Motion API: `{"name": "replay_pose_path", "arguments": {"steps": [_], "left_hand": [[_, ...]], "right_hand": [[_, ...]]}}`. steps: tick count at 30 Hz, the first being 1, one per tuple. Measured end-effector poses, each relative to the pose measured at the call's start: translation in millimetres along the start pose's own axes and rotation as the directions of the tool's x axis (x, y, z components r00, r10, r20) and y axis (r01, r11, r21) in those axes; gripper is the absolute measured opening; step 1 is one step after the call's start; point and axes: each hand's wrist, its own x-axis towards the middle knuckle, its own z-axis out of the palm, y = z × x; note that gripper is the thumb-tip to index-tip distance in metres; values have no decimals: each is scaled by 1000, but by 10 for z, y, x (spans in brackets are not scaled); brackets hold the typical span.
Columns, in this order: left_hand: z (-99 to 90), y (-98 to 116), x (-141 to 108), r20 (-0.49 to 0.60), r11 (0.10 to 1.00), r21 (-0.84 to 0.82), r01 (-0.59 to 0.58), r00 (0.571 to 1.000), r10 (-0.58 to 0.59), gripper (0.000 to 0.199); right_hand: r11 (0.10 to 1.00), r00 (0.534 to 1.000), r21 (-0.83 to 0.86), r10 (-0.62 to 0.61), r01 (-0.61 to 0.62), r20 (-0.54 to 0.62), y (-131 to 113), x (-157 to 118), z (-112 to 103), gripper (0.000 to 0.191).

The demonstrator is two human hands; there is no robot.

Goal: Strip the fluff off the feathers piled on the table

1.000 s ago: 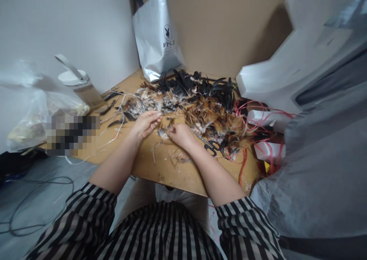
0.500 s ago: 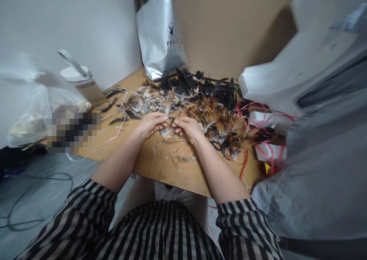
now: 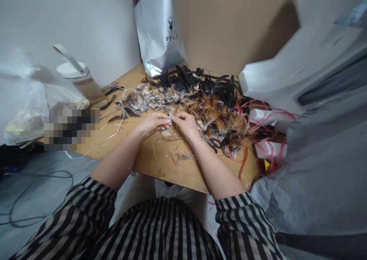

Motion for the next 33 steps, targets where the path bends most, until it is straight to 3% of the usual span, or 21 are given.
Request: {"name": "replay_pose_path", "arguments": {"steps": [8,16,25,29,33], "left_hand": [[-22,-43,29,-15,998,54,-39,999,40,20],[16,-15,17,-8,978,164,-132,991,135,18],[41,13,5,-27,969,198,-148,987,156,16],[-15,38,6,-102,972,141,-189,974,204,18],[-71,21,33,-148,974,90,-207,965,218,19]], "right_hand": [[998,999,-63,4,-2,40,37,35,-3,25],[1000,1000,-15,19,-19,13,-73,48,-6,28],[1000,999,-4,25,-25,26,-34,45,19,29],[984,984,-168,-36,66,177,-103,-36,-80,23],[884,881,-398,-34,247,471,-162,-157,-139,18]]}}
